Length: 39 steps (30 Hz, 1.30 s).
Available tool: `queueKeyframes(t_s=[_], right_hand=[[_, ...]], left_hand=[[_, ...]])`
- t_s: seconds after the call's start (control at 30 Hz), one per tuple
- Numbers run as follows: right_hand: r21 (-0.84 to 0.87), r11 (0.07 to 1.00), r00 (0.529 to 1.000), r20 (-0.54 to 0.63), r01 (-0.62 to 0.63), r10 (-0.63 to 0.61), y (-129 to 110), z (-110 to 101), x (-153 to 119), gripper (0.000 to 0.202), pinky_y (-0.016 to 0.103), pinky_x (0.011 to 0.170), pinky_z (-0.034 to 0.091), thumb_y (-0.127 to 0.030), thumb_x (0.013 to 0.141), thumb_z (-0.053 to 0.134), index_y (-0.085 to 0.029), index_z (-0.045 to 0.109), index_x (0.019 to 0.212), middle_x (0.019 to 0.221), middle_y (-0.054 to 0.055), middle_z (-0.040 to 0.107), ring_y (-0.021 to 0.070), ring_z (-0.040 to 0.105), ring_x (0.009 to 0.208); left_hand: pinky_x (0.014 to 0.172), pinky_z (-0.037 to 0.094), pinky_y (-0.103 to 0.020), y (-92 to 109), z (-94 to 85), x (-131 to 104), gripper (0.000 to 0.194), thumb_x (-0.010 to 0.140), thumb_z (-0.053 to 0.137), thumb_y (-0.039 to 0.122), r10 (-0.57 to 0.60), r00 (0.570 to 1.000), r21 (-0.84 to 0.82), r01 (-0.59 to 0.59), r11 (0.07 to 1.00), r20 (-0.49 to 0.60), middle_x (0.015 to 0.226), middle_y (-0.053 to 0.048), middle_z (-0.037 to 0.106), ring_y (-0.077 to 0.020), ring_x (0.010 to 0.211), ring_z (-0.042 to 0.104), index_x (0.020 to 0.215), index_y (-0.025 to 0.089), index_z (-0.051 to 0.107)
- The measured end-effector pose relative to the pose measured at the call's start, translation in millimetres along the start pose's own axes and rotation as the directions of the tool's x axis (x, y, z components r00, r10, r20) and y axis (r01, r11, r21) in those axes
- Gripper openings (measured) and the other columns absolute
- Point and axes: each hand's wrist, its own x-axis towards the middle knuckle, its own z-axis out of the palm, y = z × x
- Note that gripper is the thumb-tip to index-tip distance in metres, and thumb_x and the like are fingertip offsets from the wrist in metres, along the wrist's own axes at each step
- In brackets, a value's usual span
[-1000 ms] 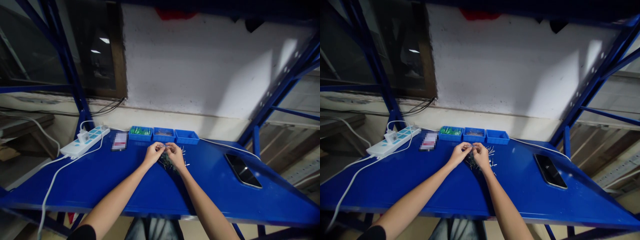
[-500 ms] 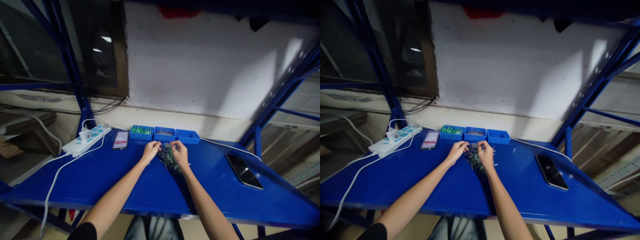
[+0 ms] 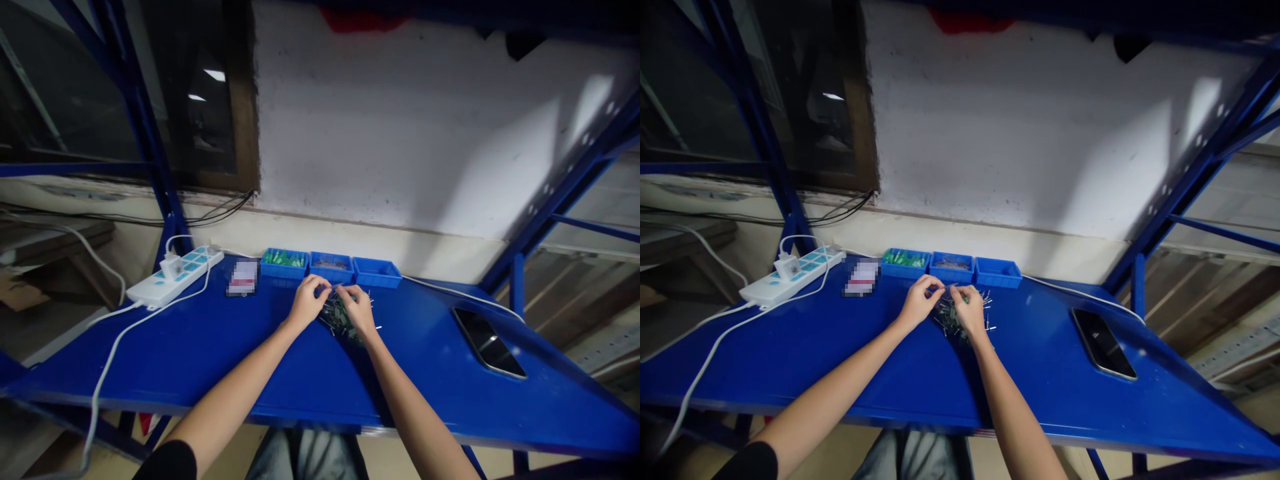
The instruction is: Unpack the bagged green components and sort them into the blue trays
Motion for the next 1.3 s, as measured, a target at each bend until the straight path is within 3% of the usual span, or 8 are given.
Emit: queueKeyframes(t_s=[0.17, 0.4, 0.53, 0.63, 0.83, 1.03, 1.17, 1.3], right_hand=[[0.214, 0.975, 0.997, 0.055, -0.066, 0.055, -4, 2, -1, 0.036, 0.026, 0.059, 0.039, -0.047, 0.079, 0.050, -0.016, 0.063, 0.066, 0.061, 0.002, 0.060, 0.0152, 0.053, 0.059], [0.151, 0.988, 0.999, 0.002, 0.041, -0.042, 1, 9, -4, 0.018, 0.025, 0.056, 0.041, -0.033, 0.077, 0.054, -0.019, 0.057, 0.088, 0.070, 0.000, 0.060, 0.0146, 0.055, 0.061], [0.047, 0.980, 0.980, 0.037, 0.192, -0.194, 0, 10, -6, 0.009, 0.028, 0.066, 0.045, -0.024, 0.077, 0.051, -0.020, 0.059, 0.080, 0.083, 0.004, 0.059, 0.0181, 0.057, 0.081], [0.011, 0.972, 0.972, 0.027, 0.235, -0.235, 0, 10, -8, 0.012, 0.030, 0.071, 0.047, -0.022, 0.075, 0.051, -0.021, 0.062, 0.075, 0.096, 0.007, 0.054, 0.0205, 0.054, 0.094], [0.156, 0.988, 1.000, -0.022, -0.006, 0.010, -3, 7, -5, 0.021, 0.030, 0.071, 0.046, -0.037, 0.073, 0.058, -0.020, 0.068, 0.079, 0.099, 0.007, 0.055, 0.0223, 0.054, 0.096], [0.337, 0.926, 0.985, 0.086, -0.169, 0.149, -3, 6, -3, 0.031, 0.025, 0.053, 0.039, -0.046, 0.074, 0.056, -0.017, 0.066, 0.074, 0.061, 0.001, 0.059, 0.0138, 0.054, 0.057], [0.342, 0.929, 0.989, 0.080, -0.142, 0.122, 0, 9, -3, 0.027, 0.025, 0.055, 0.043, -0.042, 0.071, 0.060, -0.018, 0.063, 0.081, 0.066, 0.002, 0.062, 0.0150, 0.057, 0.060], [0.310, 0.948, 0.996, 0.069, -0.074, 0.055, 0, 10, -3, 0.020, 0.027, 0.060, 0.045, -0.037, 0.071, 0.061, -0.019, 0.060, 0.080, 0.073, 0.003, 0.064, 0.0167, 0.059, 0.068]], left_hand=[[0.090, 0.042, -0.034, 0, 5.1, -6, 0.019, 0.073, 0.053, 0.006, 0.266, 0.959, 0.277, -0.284, 0.918, 0.100, 0.098, -0.006, 0.051, -0.0195, 0.099, 0.051, 0.079, 0.020, 0.065], [0.082, 0.045, -0.031, -7, 2.1, -3, 0.017, 0.079, 0.049, 0.016, 0.030, 0.999, 0.208, -0.034, 0.978, 0.024, 0.083, -0.004, 0.059, -0.0179, 0.084, 0.058, 0.077, 0.019, 0.066], [0.055, 0.045, -0.025, -9, 1.3, 0, 0.041, 0.091, 0.032, 0.034, -0.075, 0.997, 0.111, 0.074, 0.991, -0.003, 0.061, -0.002, 0.061, -0.0137, 0.053, 0.055, 0.068, 0.016, 0.062], [0.052, 0.043, -0.023, -7, 1.4, 0, 0.036, 0.089, 0.038, 0.037, -0.069, 0.997, 0.074, 0.071, 0.995, -0.036, 0.062, -0.002, 0.063, -0.0129, 0.052, 0.056, 0.073, 0.015, 0.062], [0.070, 0.046, -0.026, 3, 1.3, -4, 0.017, 0.083, 0.053, 0.029, 0.067, 0.993, 0.128, -0.054, 0.990, -0.099, 0.084, -0.004, 0.066, -0.0144, 0.072, 0.060, 0.087, 0.018, 0.065], [0.079, 0.045, -0.029, 6, 3.0, -9, 0.014, 0.083, 0.052, 0.019, 0.270, 0.963, 0.306, -0.258, 0.916, 0.006, 0.090, -0.004, 0.063, -0.0172, 0.089, 0.058, 0.088, 0.021, 0.065], [0.084, 0.044, -0.030, 6, 3.1, -9, 0.016, 0.085, 0.050, 0.023, 0.238, 0.971, 0.285, -0.234, 0.930, 0.019, 0.090, -0.005, 0.063, -0.0183, 0.091, 0.057, 0.086, 0.021, 0.066], [0.068, 0.046, -0.027, 2, 3.6, -6, 0.039, 0.091, 0.036, 0.037, 0.027, 1.000, 0.124, -0.027, 0.992, -0.005, 0.074, -0.005, 0.065, -0.0171, 0.072, 0.061, 0.080, 0.017, 0.067]])
